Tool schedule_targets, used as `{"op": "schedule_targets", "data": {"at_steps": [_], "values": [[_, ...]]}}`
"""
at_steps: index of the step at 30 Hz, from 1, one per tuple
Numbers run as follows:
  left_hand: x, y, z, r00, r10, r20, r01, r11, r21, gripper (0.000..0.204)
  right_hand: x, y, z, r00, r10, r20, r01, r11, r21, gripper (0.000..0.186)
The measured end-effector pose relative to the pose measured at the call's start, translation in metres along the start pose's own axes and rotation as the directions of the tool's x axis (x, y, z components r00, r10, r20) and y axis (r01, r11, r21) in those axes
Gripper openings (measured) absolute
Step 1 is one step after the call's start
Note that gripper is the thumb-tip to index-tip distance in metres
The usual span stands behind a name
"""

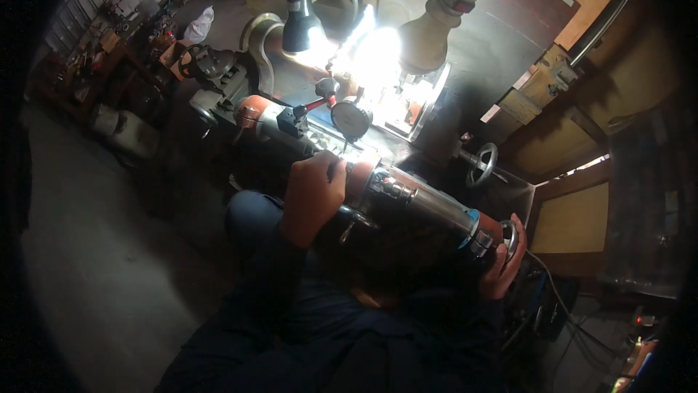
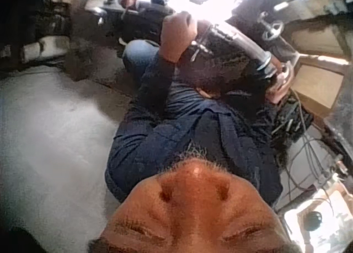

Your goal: Using a dial indicator and tools to calibrate or repair a piece of precision machinery.

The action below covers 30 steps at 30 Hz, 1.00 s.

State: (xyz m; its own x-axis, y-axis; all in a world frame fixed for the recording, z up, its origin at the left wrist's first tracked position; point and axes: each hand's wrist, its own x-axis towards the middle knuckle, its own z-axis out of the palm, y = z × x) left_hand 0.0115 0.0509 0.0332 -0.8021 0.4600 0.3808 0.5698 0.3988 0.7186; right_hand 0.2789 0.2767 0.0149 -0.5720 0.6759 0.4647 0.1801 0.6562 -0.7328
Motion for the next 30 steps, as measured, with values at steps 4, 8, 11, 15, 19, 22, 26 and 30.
{"op": "schedule_targets", "data": {"at_steps": [4,8,11,15,19,22,26,30], "values": [[0.003,-0.014,-0.01,0.995,0.099,0.033,-0.097,0.993,-0.068,0.015,0.0,0.001,-0.001,1.0,0.004,0.011,-0.004,1.0,0.002,0.058],[0.011,-0.023,-0.019,0.973,0.189,0.136,-0.177,0.98,-0.096,0.016,0.0,0.001,-0.001,1.0,0.0,0.0,0.0,1.0,-0.012,0.056],[0.018,-0.028,-0.026,0.947,0.256,0.193,-0.241,0.965,-0.101,0.016,0.001,0.0,-0.001,1.0,0.006,0.0,-0.006,1.0,-0.029,0.061],[0.015,-0.025,-0.026,0.92,0.342,0.193,-0.35,0.937,0.005,0.013,0.002,-0.002,-0.007,0.998,0.018,0.068,-0.017,1.0,-0.015,0.06],[0.001,-0.015,-0.015,0.978,0.179,0.103,-0.187,0.979,0.077,0.009,0.004,-0.002,-0.012,0.991,0.052,0.125,-0.05,0.999,-0.015,0.063],[0.004,-0.019,-0.017,0.967,0.24,0.088,-0.246,0.967,0.064,0.005,0.004,-0.003,-0.013,0.986,0.08,0.146,-0.077,0.997,-0.024,0.064],[0.009,-0.025,-0.023,0.945,0.295,0.143,-0.305,0.951,0.049,0.005,0.006,-0.004,-0.016,0.986,0.078,0.151,-0.07,0.996,-0.062,0.065],[0.012,-0.029,-0.025,0.92,0.377,0.11,-0.384,0.922,0.054,0.005,0.01,0.006,-0.031,0.976,0.051,0.212,-0.045,0.998,-0.032,0.067]]}}
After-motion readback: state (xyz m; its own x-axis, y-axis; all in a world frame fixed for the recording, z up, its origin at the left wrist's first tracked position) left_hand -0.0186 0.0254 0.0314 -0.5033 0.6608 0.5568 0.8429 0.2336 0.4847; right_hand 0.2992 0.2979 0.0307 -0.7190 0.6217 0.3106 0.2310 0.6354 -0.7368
